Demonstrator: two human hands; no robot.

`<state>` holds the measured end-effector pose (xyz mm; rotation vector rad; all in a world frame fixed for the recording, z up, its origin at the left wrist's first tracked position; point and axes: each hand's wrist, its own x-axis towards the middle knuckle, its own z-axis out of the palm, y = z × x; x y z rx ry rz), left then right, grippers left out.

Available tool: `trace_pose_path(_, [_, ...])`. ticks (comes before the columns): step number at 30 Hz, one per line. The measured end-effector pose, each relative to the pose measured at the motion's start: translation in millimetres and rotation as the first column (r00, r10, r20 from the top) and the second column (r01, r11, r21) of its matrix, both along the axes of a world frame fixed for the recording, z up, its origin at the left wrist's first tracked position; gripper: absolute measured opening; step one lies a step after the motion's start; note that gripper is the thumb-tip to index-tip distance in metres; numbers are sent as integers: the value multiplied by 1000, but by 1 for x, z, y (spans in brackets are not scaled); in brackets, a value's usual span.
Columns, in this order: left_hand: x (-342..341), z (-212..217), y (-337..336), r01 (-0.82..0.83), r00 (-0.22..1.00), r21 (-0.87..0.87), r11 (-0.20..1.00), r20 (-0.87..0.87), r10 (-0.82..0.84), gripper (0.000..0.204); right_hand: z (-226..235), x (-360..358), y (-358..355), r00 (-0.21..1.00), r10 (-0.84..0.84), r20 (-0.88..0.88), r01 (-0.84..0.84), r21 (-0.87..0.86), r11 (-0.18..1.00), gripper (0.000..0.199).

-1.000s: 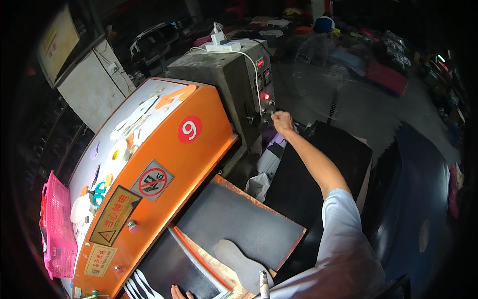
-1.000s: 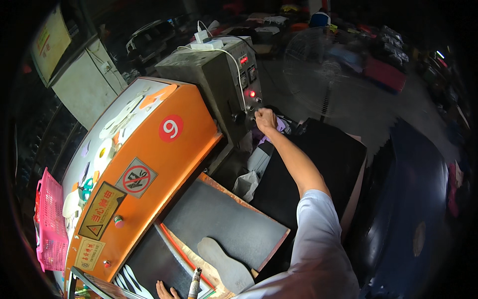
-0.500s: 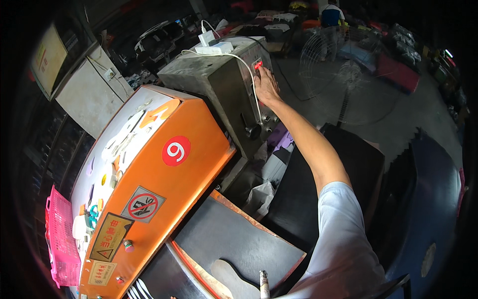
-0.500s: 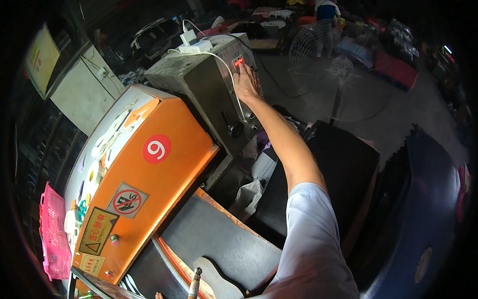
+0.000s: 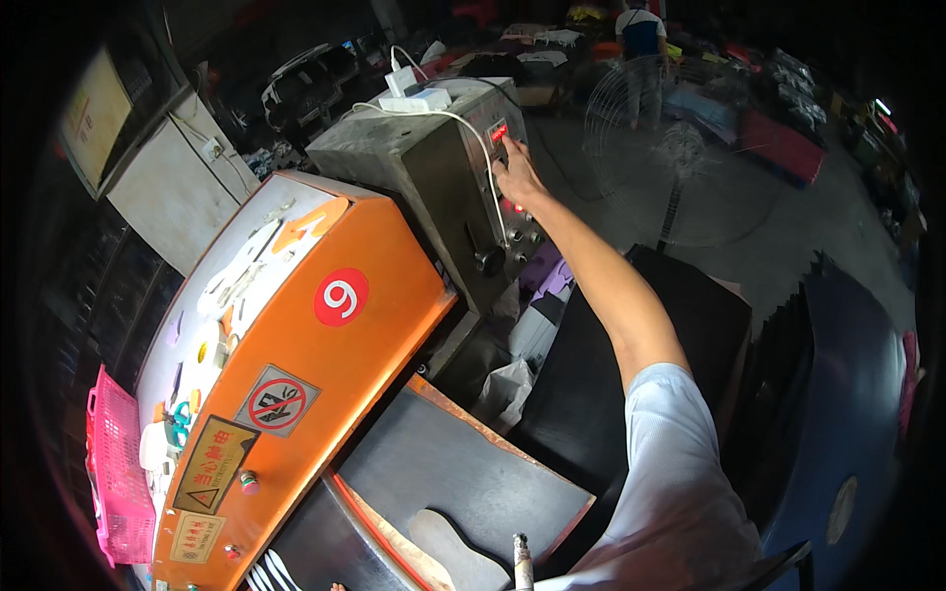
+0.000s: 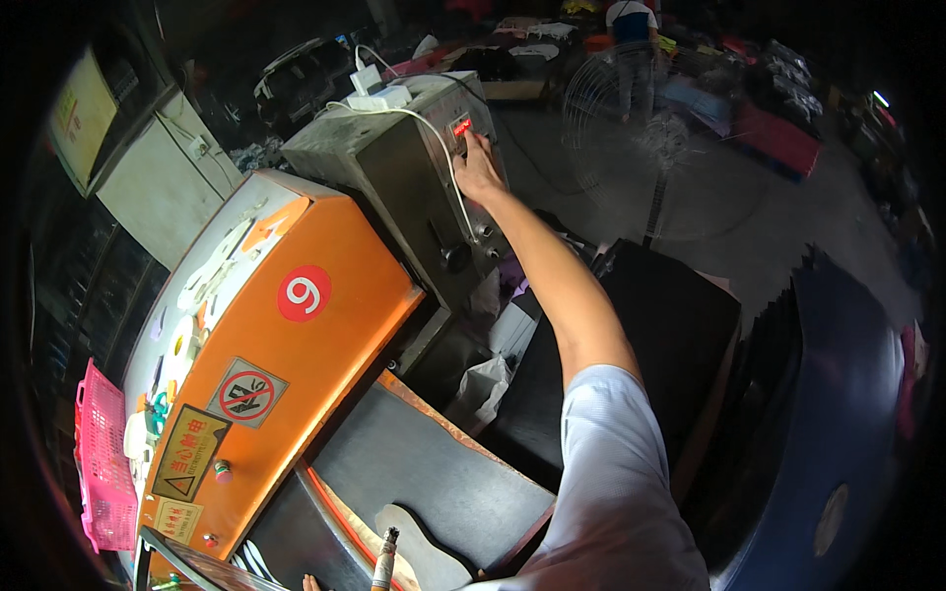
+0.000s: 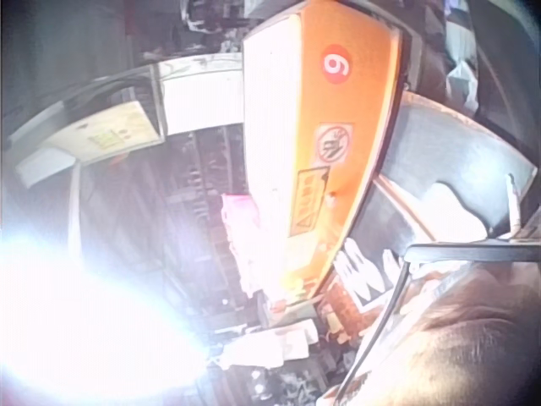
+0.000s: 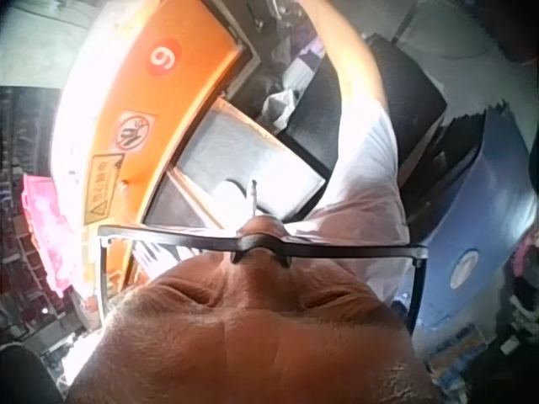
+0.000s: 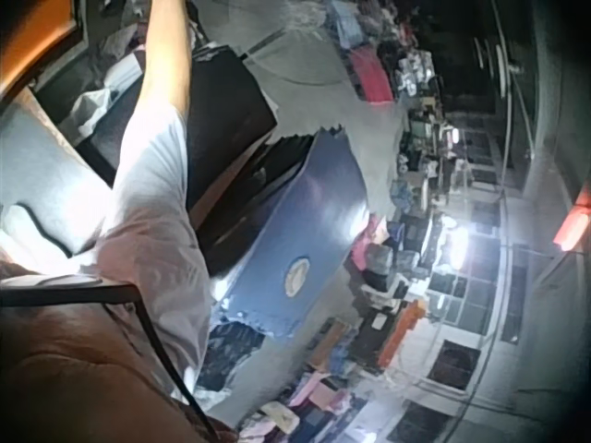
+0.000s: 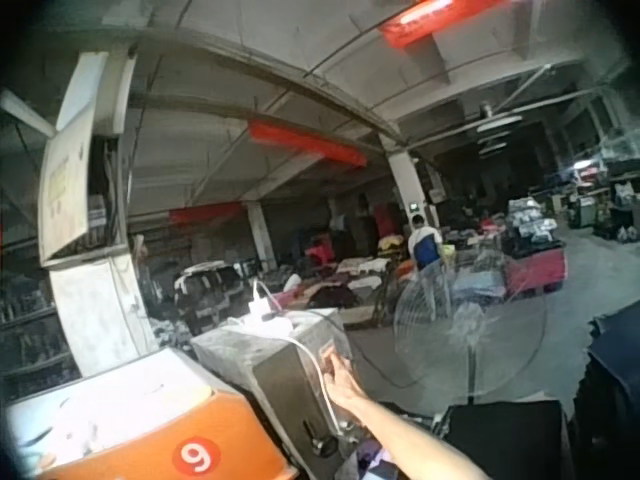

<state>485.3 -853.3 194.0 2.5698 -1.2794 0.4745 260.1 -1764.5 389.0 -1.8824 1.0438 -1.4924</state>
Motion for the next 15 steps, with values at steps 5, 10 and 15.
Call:
trace_pose_path(5, [4, -6, -10, 6, 1000, -18, 1000, -22, -7, 59, -49, -23, 87, 966, -2, -260, 22, 75, 997, 53])
trace_pose_path(10, [8, -10, -18, 22, 999, -40, 999, -37, -24, 59, -46, -51, 78, 961, -107, -256, 114, 11, 993, 64])
trace_pose_path(15, [9, -11, -20, 14, 999, -36, 999, -44, -15, 59, -12, -29, 6, 993, -98, -63, 101, 42, 994, 50])
